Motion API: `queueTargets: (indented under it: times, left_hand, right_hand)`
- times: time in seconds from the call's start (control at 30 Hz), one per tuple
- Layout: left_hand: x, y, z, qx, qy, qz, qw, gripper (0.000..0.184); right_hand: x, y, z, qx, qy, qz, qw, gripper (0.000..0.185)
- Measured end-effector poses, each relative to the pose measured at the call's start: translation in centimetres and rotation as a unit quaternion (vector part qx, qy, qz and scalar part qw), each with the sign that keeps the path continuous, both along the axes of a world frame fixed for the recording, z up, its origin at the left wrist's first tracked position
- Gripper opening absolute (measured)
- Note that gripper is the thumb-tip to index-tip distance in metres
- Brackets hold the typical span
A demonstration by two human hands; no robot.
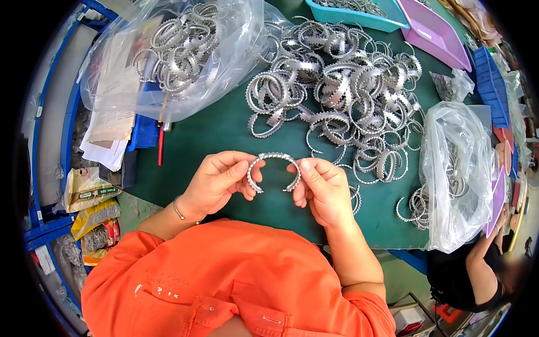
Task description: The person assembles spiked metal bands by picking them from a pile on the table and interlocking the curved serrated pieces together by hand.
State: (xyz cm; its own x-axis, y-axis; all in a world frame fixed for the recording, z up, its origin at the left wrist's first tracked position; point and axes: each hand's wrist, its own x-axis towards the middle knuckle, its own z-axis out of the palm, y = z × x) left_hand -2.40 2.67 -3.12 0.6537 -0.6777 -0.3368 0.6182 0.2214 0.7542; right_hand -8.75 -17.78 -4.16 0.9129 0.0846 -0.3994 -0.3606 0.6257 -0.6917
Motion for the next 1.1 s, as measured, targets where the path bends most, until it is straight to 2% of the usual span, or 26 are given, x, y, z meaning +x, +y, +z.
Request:
queueTargets:
  times: [0.07,0.1,0.13,0.17,0.23,0.4,0.5,0.57,0.6,0.67,0.7,0.83,0.97,1.0,1.1]
  left_hand:
    - [0.0,0.2,-0.5,0.048,-0.097,0.005,0.994,0.022]
    - [0.1,0.1,-0.7,0.048,-0.097,0.004,0.994,0.022]
    - [0.1,0.0,-0.9,0.055,-0.192,0.027,0.979,0.020]
    - [0.1,0.0,-1.0,0.062,-0.286,0.050,0.955,0.020]
    - [0.1,-0.3,-0.5,0.056,-0.295,0.068,0.951,0.023]
    - [-0.3,-0.7,0.2,0.038,-0.265,0.128,0.955,0.031]
    - [-0.3,-0.6,0.2,0.063,-0.334,0.139,0.930,0.031]
    - [-0.2,-0.5,0.2,0.072,-0.421,0.140,0.893,0.028]
    - [-0.2,-0.3,0.3,0.071,-0.421,0.140,0.893,0.028]
    - [-0.1,0.0,0.8,0.142,-0.514,0.106,0.839,0.027]
    - [0.1,-0.2,1.5,0.134,-0.550,0.111,0.817,0.027]
    - [0.3,-0.6,1.9,0.102,-0.591,0.080,0.796,0.030]
    - [0.2,-0.8,1.9,0.088,-0.583,0.052,0.806,0.028]
    - [0.1,-0.8,2.0,0.092,-0.559,0.044,0.823,0.026]
    - [-0.4,-0.9,2.1,0.101,-0.512,0.029,0.852,0.024]
  right_hand:
    - [0.0,0.3,0.6,-0.163,-0.064,-0.032,0.984,0.020]
    - [-0.2,-0.2,0.7,-0.197,-0.084,-0.025,0.976,0.015]
    - [-0.2,-0.3,0.9,-0.197,-0.085,-0.025,0.976,0.015]
    - [-0.1,-0.3,1.1,-0.251,-0.151,-0.032,0.956,0.017]
    - [0.0,-0.8,1.6,-0.314,-0.244,-0.012,0.917,0.026]
    - [-0.4,-0.3,1.6,-0.309,-0.317,-0.059,0.895,0.037]
    - [-0.5,-0.2,1.7,-0.309,-0.319,-0.069,0.893,0.038]
    - [-0.4,-0.2,1.9,-0.304,-0.294,-0.064,0.904,0.033]
    - [-0.4,-0.5,1.8,-0.304,-0.294,-0.064,0.904,0.033]
    - [-0.2,-1.2,1.2,-0.382,-0.343,-0.020,0.858,0.027]
    - [-0.2,-1.2,1.1,-0.383,-0.343,-0.020,0.857,0.027]
    - [-0.5,-0.6,1.0,-0.338,-0.277,-0.047,0.898,0.024]
    - [-0.7,-0.9,0.6,-0.327,-0.284,-0.033,0.901,0.027]
    - [-0.8,-0.7,0.7,-0.328,-0.283,-0.034,0.901,0.027]
    - [-0.9,-0.1,0.9,-0.251,-0.200,-0.006,0.947,0.030]
